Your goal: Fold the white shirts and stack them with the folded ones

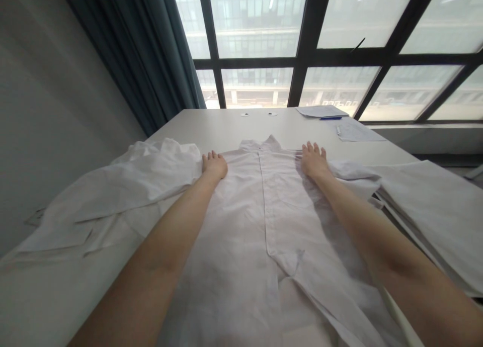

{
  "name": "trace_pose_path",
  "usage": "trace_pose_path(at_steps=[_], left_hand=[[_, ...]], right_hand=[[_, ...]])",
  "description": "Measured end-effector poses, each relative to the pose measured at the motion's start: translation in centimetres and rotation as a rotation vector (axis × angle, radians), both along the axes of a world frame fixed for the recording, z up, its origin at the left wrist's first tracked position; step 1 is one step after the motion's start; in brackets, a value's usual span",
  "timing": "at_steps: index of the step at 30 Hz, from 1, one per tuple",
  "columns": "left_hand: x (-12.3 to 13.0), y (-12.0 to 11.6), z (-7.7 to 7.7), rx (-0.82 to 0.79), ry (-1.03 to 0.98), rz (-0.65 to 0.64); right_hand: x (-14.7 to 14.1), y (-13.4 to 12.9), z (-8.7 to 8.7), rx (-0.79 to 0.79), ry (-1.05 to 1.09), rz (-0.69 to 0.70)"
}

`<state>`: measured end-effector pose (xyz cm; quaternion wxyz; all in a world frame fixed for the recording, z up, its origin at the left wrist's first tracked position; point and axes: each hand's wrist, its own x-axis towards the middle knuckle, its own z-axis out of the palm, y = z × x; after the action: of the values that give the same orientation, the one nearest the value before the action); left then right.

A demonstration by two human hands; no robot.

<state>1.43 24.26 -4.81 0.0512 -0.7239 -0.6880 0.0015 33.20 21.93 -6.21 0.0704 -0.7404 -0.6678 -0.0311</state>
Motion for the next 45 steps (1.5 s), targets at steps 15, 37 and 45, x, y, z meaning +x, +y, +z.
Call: trace_pose_path(at_steps=[15, 37, 45], left_hand=[[3.1, -0.5, -2.8, -0.212, -0.126, -0.169], [-0.3, 1.6, -2.9, -0.176, -0.076, -0.100], [-0.2, 1.3, -2.8, -0.178, -0.075, -0.115]], right_hand=[[-5.8, -0.9, -1.9, -0.133, 0.066, 0.268], [-3.4, 2.5, -2.8, 0.039, 0.144, -0.085], [-6.5, 5.4, -2.1, 0.098, 0.225, 0.033]])
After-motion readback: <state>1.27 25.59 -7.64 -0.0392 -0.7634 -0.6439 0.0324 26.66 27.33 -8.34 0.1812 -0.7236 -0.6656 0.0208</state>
